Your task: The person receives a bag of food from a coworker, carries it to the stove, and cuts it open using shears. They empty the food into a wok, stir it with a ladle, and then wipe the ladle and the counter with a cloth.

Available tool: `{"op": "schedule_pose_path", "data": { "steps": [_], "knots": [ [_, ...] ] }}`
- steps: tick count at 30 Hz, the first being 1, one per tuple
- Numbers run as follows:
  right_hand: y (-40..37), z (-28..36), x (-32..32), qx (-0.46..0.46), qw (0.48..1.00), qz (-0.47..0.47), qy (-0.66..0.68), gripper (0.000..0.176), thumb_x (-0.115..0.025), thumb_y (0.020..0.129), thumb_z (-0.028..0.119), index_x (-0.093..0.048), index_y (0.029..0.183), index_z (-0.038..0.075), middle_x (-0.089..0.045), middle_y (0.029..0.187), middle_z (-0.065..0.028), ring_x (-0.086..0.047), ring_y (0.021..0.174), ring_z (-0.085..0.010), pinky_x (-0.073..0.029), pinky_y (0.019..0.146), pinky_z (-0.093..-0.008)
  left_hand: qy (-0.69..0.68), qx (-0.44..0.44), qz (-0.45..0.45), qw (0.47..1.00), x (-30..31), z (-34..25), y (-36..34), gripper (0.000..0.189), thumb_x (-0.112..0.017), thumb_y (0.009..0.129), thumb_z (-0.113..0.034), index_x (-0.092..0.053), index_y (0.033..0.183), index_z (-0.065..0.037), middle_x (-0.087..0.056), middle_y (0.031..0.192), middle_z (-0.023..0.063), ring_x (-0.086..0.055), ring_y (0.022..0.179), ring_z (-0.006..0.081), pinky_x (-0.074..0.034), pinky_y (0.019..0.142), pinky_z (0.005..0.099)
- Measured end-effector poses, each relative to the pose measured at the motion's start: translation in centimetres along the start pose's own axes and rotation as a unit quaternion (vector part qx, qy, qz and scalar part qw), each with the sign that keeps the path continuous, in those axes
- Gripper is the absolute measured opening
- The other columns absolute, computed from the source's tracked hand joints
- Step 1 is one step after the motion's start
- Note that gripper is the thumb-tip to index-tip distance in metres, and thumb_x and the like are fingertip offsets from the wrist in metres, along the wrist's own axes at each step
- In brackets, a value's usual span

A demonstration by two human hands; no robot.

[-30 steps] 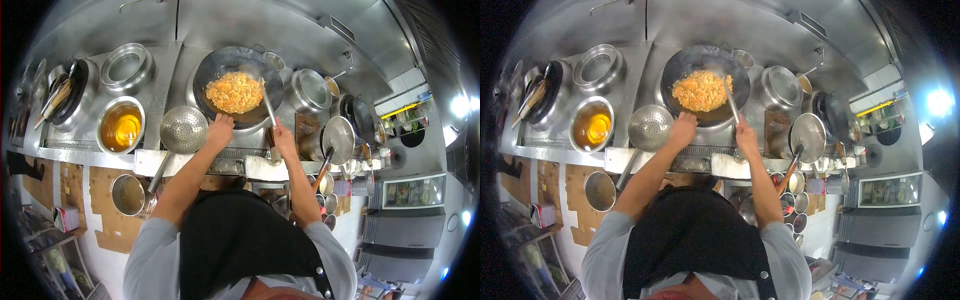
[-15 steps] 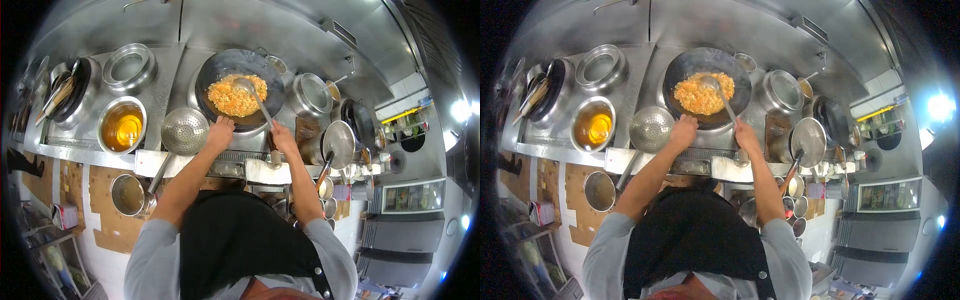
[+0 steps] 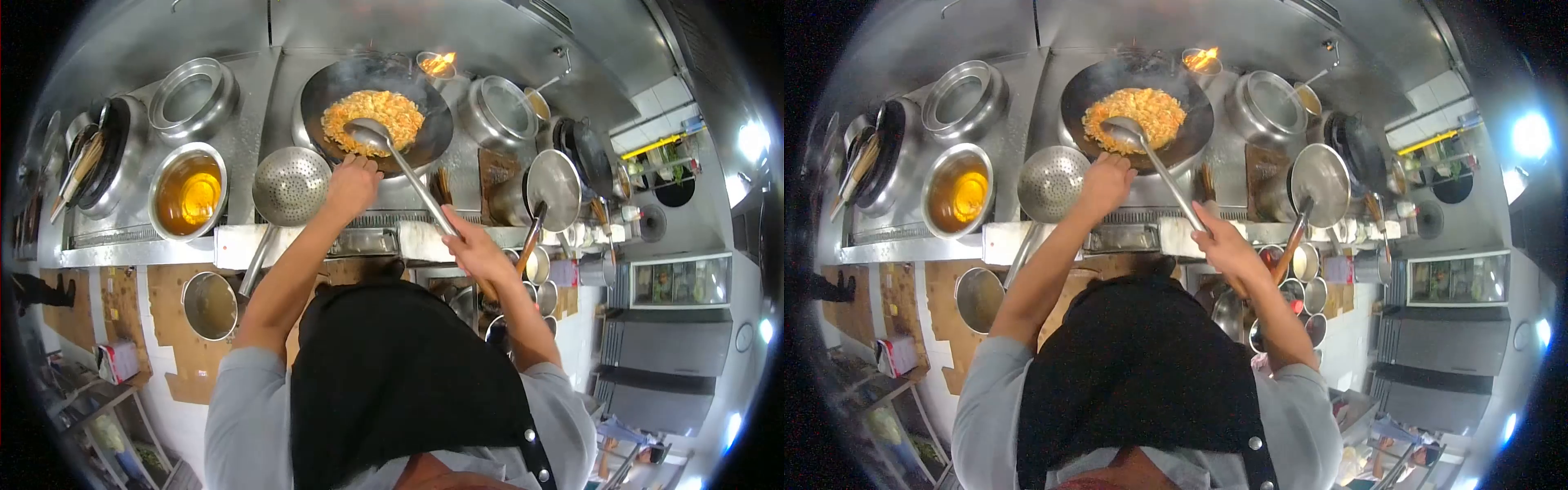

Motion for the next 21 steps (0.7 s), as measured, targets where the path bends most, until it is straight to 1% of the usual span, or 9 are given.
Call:
{"op": "schedule_pose_path", "data": {
  "steps": [1,3,5,6,9,12,17,20,21],
  "knots": [
    [-0.1,-0.7,0.1,0.038,0.999,-0.006,-0.038,0.065,-0.063,0.107,0.020,-0.040,0.168,0.019,-0.059,0.078,-0.0056,-0.058,0.063,-0.0167,-0.053,0.064,-0.0352,0.003,-0.011,-0.015,1.000,1.8,-1.6,-0.2,0.019,-0.070,0.095,-0.021,-0.071,0.094,-0.002,-0.072,0.100,0.0159,-0.066,0.102,0.0363,-0.055,0.091,0.0476],
    [1.3,-2.5,0.2,0.072,0.989,-0.005,-0.126,0.066,-0.063,0.107,0.020,-0.039,0.168,0.024,-0.067,0.083,-0.0069,-0.063,0.061,-0.0206,-0.054,0.060,-0.0386,0.008,-0.008,-0.008,1.000,1.7,-2.0,-0.1,0.018,-0.070,0.095,-0.020,-0.070,0.093,-0.002,-0.072,0.099,0.0166,-0.066,0.100,0.0369,-0.054,0.092,0.0484],
    [6.8,-6.8,-0.1,0.216,0.947,-0.114,-0.209,0.065,-0.064,0.104,0.021,-0.042,0.166,0.017,-0.074,0.105,-0.0271,-0.072,0.095,-0.0424,-0.056,0.087,-0.0487,0.005,-0.020,-0.025,0.999,0.3,-1.3,-0.3,0.017,-0.069,0.096,-0.019,-0.069,0.092,-0.002,-0.070,0.093,0.0178,-0.065,0.094,0.0387,-0.053,0.090,0.0503],
    [7.9,-6.2,-0.2,0.172,0.952,-0.127,-0.221,0.064,-0.065,0.103,0.021,-0.044,0.164,0.015,-0.072,0.108,-0.0327,-0.071,0.108,-0.0469,-0.054,0.095,-0.0511,0.015,-0.029,-0.007,0.999,0.2,-1.4,-1.4,0.017,-0.069,0.096,-0.019,-0.068,0.091,-0.002,-0.068,0.092,0.0178,-0.064,0.093,0.0391,-0.053,0.088,0.0507],
    [10.0,-6.1,-0.6,0.122,0.951,-0.171,-0.227,0.063,-0.064,0.103,0.018,-0.046,0.163,0.014,-0.071,0.116,-0.0336,-0.069,0.110,-0.0501,-0.054,0.095,-0.0538,0.028,-0.039,0.006,0.999,0.1,-2.2,-8.6,0.016,-0.068,0.096,-0.017,-0.067,0.088,-0.003,-0.065,0.088,0.0178,-0.061,0.089,0.0403,-0.050,0.083,0.0510],
    [7.3,-7.1,-0.7,0.206,0.945,-0.194,-0.164,0.064,-0.065,0.102,0.016,-0.045,0.163,0.015,-0.068,0.124,-0.0358,-0.068,0.110,-0.0528,-0.053,0.095,-0.0527,-0.018,-0.020,0.000,1.000,1.1,-2.9,-13.0,0.015,-0.070,0.094,-0.015,-0.065,0.087,-0.003,-0.063,0.089,0.0176,-0.060,0.088,0.0406,-0.049,0.083,0.0504],
    [-0.9,-5.6,0.4,0.112,0.990,-0.086,-0.002,0.066,-0.064,0.105,0.014,-0.040,0.167,0.014,-0.068,0.087,-0.0122,-0.069,0.080,-0.0242,-0.056,0.076,-0.0383,-0.025,-0.047,-0.057,0.997,5.6,-2.9,-4.4,0.016,-0.074,0.092,-0.016,-0.066,0.089,-0.002,-0.065,0.093,0.0172,-0.061,0.090,0.0395,-0.051,0.084,0.0496],
    [-1.3,-1.3,1.5,0.059,0.984,-0.107,0.129,0.061,-0.059,0.108,0.006,-0.046,0.166,0.020,-0.052,0.078,0.0047,-0.044,0.058,-0.0037,-0.041,0.053,-0.0231,-0.001,-0.042,-0.029,0.999,3.5,-1.2,-1.3,0.018,-0.075,0.092,-0.018,-0.068,0.092,-0.002,-0.067,0.095,0.0166,-0.063,0.095,0.0387,-0.054,0.084,0.0499],
    [1.3,-1.8,1.8,0.100,0.978,-0.120,0.138,0.061,-0.060,0.108,0.008,-0.045,0.166,0.017,-0.055,0.079,0.0035,-0.048,0.059,-0.0056,-0.043,0.054,-0.0251,0.000,-0.029,-0.022,0.999,1.9,-0.3,-0.9,0.018,-0.075,0.092,-0.019,-0.068,0.092,-0.002,-0.068,0.096,0.0165,-0.063,0.097,0.0384,-0.054,0.085,0.0501]
  ]
}}
Point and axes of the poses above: each hand's wrist, its own y-axis towards the middle knuckle, its own x-axis out of the back of the hand, z = x × y, the point moved 3 cm from there along y, towards the middle knuckle
